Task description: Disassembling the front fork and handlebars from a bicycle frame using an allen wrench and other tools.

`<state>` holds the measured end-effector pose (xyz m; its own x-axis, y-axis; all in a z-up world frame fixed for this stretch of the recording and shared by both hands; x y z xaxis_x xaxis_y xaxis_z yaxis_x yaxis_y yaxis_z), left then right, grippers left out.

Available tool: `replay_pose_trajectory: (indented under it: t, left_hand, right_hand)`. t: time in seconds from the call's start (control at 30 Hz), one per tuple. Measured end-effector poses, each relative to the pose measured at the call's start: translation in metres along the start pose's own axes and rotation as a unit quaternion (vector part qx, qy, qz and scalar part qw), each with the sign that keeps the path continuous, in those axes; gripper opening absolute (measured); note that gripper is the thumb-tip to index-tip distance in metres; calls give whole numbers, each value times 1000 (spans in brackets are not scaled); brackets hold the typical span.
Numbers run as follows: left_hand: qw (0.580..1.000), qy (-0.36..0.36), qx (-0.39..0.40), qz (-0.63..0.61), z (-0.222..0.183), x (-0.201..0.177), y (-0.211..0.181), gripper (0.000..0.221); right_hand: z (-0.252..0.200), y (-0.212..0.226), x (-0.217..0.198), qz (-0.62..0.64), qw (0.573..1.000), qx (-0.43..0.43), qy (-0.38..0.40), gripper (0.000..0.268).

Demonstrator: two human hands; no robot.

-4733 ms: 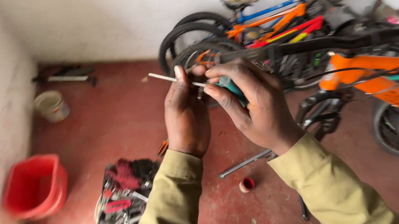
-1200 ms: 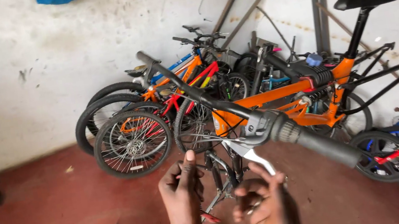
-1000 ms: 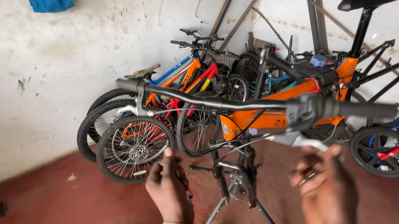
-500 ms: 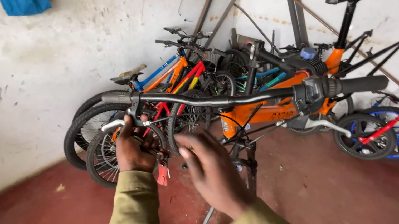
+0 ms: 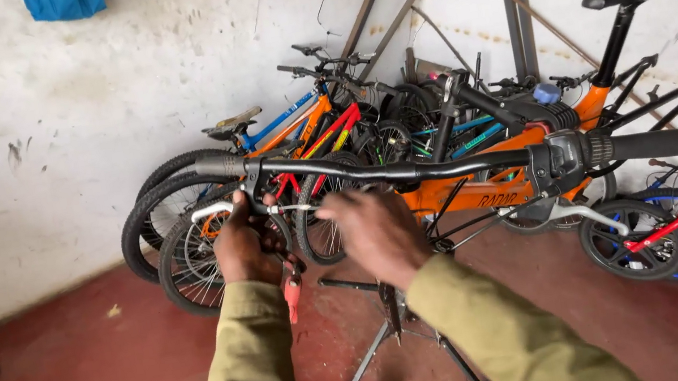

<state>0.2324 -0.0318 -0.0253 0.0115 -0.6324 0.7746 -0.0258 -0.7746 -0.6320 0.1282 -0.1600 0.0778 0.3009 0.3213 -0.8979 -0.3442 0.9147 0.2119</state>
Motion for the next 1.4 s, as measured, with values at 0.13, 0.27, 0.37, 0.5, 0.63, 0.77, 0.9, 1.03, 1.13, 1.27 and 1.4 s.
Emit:
replay_pose_trajectory:
  t: [0.13,0.27,0.37,0.5,0.63,0.77,0.9,1.03,1.13,1.27,1.4]
  left_hand:
    - [1000,3,-10,-3,5,-5,11,29]
    - [1000,13,-1,23,-2,-11,8,34]
    - [999,15,0,40,-11,-18,-2,33]
    - [998,20,-15,57,-30,-20,-5,32]
    - [997,13,-16,81,-70,-6,-19,38]
    - [995,-21,7,98,-91,-2,-26,39]
    - [994,-40,25,94,-89,-4,-23,36]
    - [994,-54,29,88,-90,-7,-18,36]
    - [995,-39,24,87,-98,-4,-22,34]
    - [996,-20,31,81,-102,-2,-20,35]
    - [998,13,37,54,-96,-5,-8,34]
  right_hand:
    - [-13,-11,-9,40,998,-29,34,15]
    - [-11,8,-19,57,996,-55,34,17]
    - [-17,53,-39,-72,985,-152,-42,30]
    - [-1,52,-21,-56,996,-72,-18,36]
    - [22,16,12,44,993,8,109,41]
    - [23,16,31,100,981,0,168,33]
    - [15,25,26,102,984,-131,69,23]
    - [1,25,29,54,966,-247,-55,13]
    - [-6,29,22,73,959,-268,-60,10]
    - [-11,28,14,108,955,-277,-23,12]
    - [-13,29,14,67,967,-245,9,15]
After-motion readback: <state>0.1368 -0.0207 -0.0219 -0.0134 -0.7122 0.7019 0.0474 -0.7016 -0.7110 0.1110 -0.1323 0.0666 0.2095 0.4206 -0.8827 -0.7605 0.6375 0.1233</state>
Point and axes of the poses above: each hand's wrist, its own z-axis towards the middle knuckle, its own x-axis out of the palm, y = z × x, the point moved 7 cm from there along z, towards the middle knuckle, and after that the axes turned 7 degrees about y, right-handed, at the moved point
